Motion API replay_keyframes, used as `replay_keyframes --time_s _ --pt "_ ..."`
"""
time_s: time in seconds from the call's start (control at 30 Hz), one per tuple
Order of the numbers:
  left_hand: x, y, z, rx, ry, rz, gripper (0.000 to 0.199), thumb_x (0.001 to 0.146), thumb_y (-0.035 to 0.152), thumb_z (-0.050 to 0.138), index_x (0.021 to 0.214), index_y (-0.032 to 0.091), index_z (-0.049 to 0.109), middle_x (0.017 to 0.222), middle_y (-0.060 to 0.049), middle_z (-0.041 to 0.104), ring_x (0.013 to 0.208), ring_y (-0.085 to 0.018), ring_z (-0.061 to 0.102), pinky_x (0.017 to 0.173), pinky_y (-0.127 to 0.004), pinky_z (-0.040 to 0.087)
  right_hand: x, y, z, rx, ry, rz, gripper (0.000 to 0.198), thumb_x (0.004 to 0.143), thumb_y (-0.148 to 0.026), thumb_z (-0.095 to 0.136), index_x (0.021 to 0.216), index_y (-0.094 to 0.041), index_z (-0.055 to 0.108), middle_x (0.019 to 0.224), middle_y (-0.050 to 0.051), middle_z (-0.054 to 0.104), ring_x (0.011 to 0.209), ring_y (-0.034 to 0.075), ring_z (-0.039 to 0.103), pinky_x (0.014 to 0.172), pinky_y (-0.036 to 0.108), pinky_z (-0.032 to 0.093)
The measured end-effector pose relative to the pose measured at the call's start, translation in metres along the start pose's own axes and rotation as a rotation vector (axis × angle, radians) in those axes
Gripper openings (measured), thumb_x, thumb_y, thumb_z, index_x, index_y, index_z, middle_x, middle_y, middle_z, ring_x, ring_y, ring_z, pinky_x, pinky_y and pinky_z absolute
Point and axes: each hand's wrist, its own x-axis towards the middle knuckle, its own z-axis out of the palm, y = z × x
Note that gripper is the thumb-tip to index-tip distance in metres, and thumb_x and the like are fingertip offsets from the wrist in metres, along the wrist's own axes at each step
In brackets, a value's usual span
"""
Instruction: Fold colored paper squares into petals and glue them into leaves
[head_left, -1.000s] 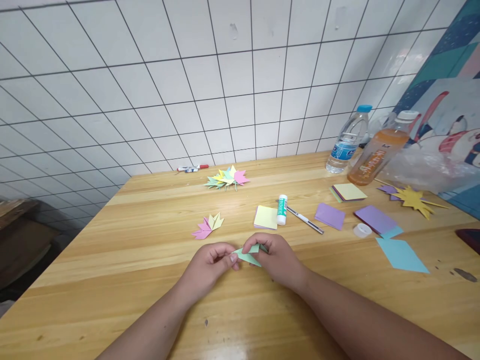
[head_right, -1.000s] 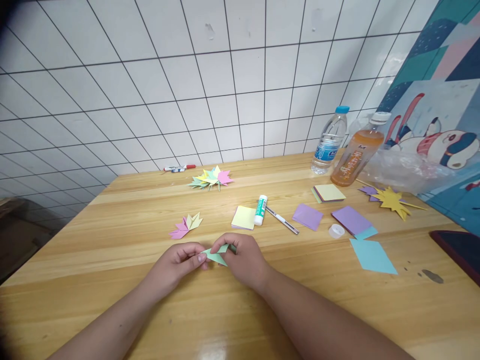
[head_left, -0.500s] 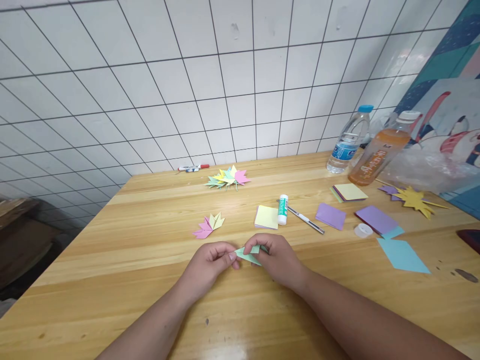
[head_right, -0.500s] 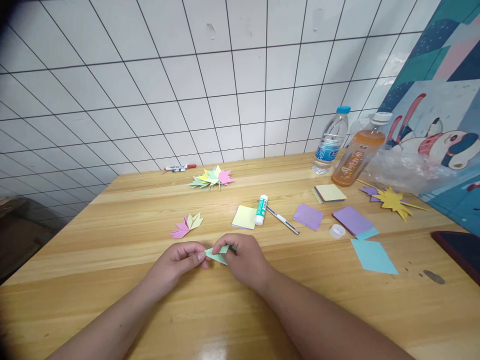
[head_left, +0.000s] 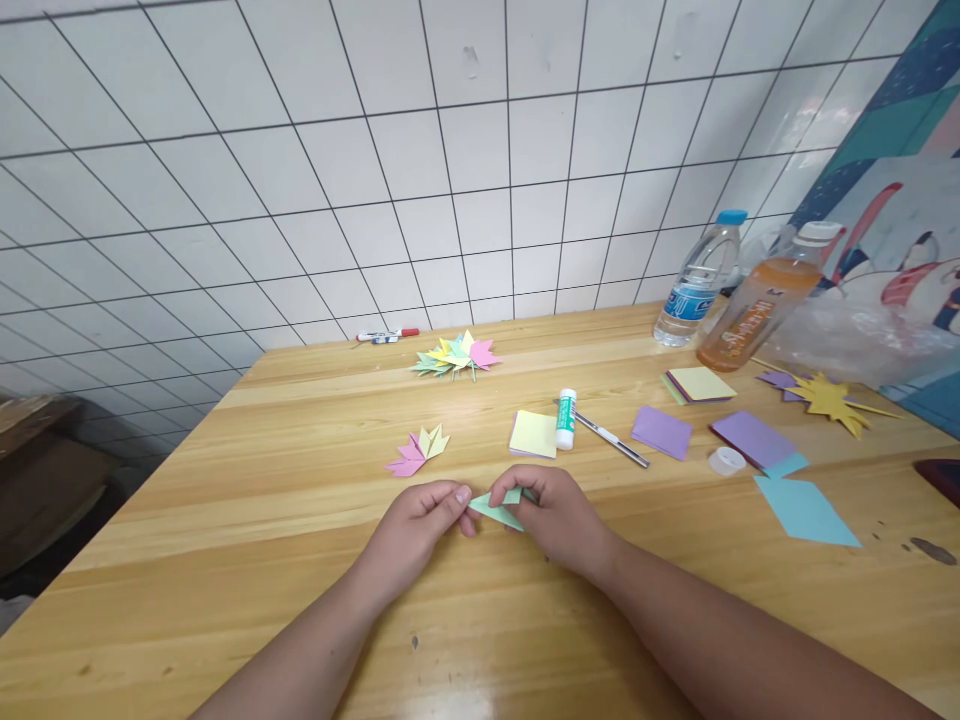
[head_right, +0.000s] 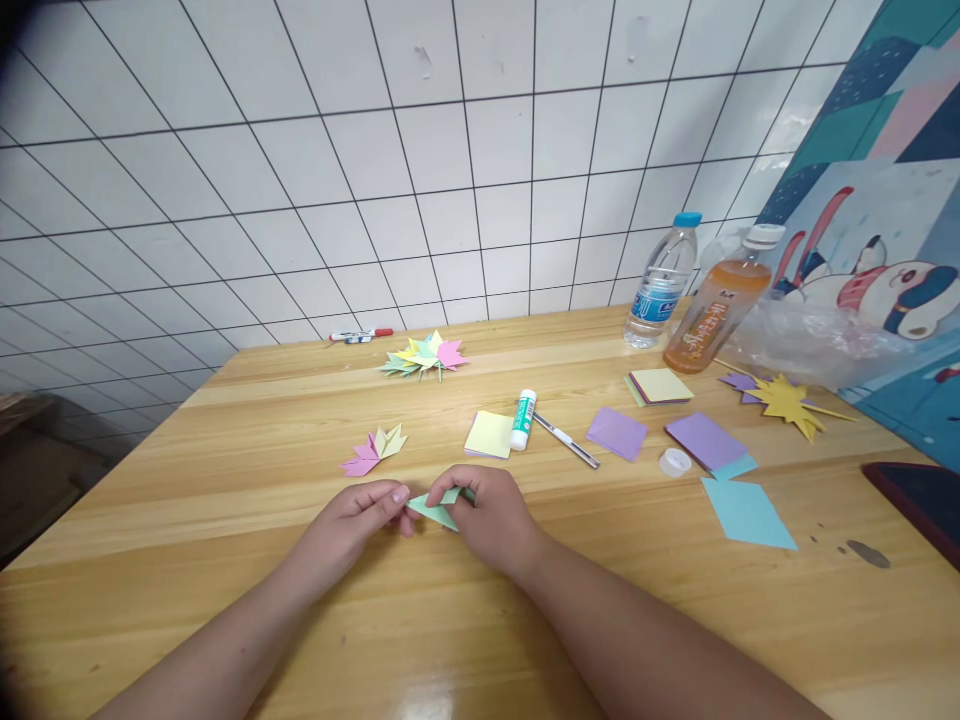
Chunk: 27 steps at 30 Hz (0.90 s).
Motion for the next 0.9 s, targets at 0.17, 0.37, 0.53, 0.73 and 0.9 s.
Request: replay_keyframes --time_s 0.17,0.37,0.53,0.73,0.9 --pt "-0.0004 0.0027 0.0033 0.063 0.03 -0.024 0.032 0.082 0.042 0.051 0.069 0.016 0.065 0.062 -0.001 0.064 0.063 -0.015 0.057 0.064 -0.023 0.042 -0.0005 0.0 0.0005 0.057 -0.027 0.015 0.019 0.069 -0.011 0.047 0.073 -0.019 0.064 0.066 -0.003 0.057 0.058 0.01 0.047 0.054 0.02 0.036" --pt "-0.0021 0.0048 0.0061 0.185 0.063 -0.002 0.03 0.084 0.039 0.048 0.069 0.017 0.062 0.06 0.001 0.06 0.06 -0.014 0.055 0.061 -0.022 0.041 0.001 -0.0023 -0.0004 0.202 -0.026 0.071 0.015 0.068 -0.014 0.048 0.075 -0.019 0.061 0.065 -0.002 0.057 0.055 0.011 0.05 0.053 0.021 0.04" --pt "-0.0027 -0.0011 0.0076 0.313 0.097 0.067 0.03 0.086 0.038 0.045 0.071 0.018 0.062 0.064 0.0 0.061 0.062 -0.014 0.055 0.06 -0.022 0.04 -0.0002 -0.0053 -0.004 0.311 -0.035 0.009 0.028 0.08 -0.027 0.042 0.099 -0.019 0.06 0.087 0.004 0.066 0.076 0.016 0.057 0.064 0.026 0.043" --pt "-0.0053 -0.002 0.0077 0.475 0.153 0.185 0.028 0.087 0.034 0.044 0.07 0.019 0.062 0.066 0.0 0.064 0.065 -0.014 0.057 0.062 -0.023 0.04 -0.0011 -0.0064 -0.0006 -0.157 0.012 0.024 0.02 0.077 -0.037 0.055 0.078 -0.02 0.066 0.071 -0.001 0.063 0.066 0.014 0.053 0.061 0.024 0.038" --pt "-0.004 -0.0015 0.0081 0.511 0.144 0.189 0.022 0.085 0.035 0.047 0.082 0.022 0.065 0.077 -0.001 0.068 0.072 -0.016 0.06 0.065 -0.023 0.042 -0.0011 -0.0044 0.0007 -0.196 0.009 -0.008 0.015 0.078 -0.032 0.054 0.077 -0.021 0.064 0.069 -0.003 0.061 0.065 0.012 0.051 0.059 0.022 0.037"
